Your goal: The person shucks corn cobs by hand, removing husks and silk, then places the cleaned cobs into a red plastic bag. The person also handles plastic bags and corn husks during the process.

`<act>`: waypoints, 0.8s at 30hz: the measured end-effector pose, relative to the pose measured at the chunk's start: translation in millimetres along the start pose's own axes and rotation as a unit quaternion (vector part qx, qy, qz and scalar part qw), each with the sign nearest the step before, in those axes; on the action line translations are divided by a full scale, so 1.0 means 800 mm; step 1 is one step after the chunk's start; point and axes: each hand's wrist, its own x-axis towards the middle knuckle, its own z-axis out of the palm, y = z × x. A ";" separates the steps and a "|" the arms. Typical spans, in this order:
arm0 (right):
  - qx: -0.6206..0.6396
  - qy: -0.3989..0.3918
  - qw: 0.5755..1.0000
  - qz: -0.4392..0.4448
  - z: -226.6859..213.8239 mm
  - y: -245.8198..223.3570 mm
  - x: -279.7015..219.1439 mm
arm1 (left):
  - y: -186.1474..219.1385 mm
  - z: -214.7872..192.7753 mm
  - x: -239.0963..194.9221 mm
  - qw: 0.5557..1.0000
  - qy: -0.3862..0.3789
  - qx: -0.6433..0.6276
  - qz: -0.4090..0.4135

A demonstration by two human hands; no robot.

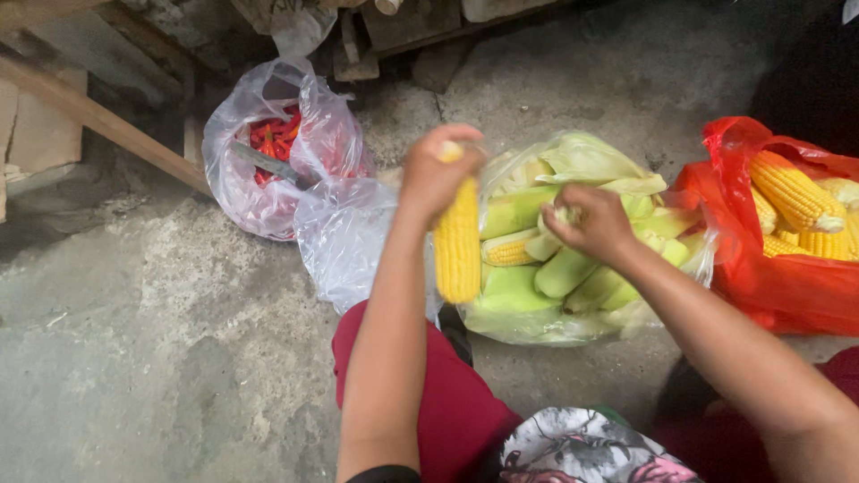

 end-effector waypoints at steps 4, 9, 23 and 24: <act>-0.174 -0.264 0.947 0.060 0.004 -0.005 0.077 | -0.050 0.087 -0.044 0.832 -0.238 0.489 -0.110; -0.150 -0.211 0.949 0.177 0.031 0.013 0.128 | -0.087 0.084 -0.055 0.799 -0.100 0.538 -0.248; 0.311 0.462 0.787 0.265 0.129 0.059 0.126 | -0.055 0.007 -0.020 0.918 -0.021 0.367 -0.148; 0.249 0.374 0.851 0.273 0.138 0.047 0.108 | -0.052 0.001 -0.020 0.924 -0.006 0.360 -0.127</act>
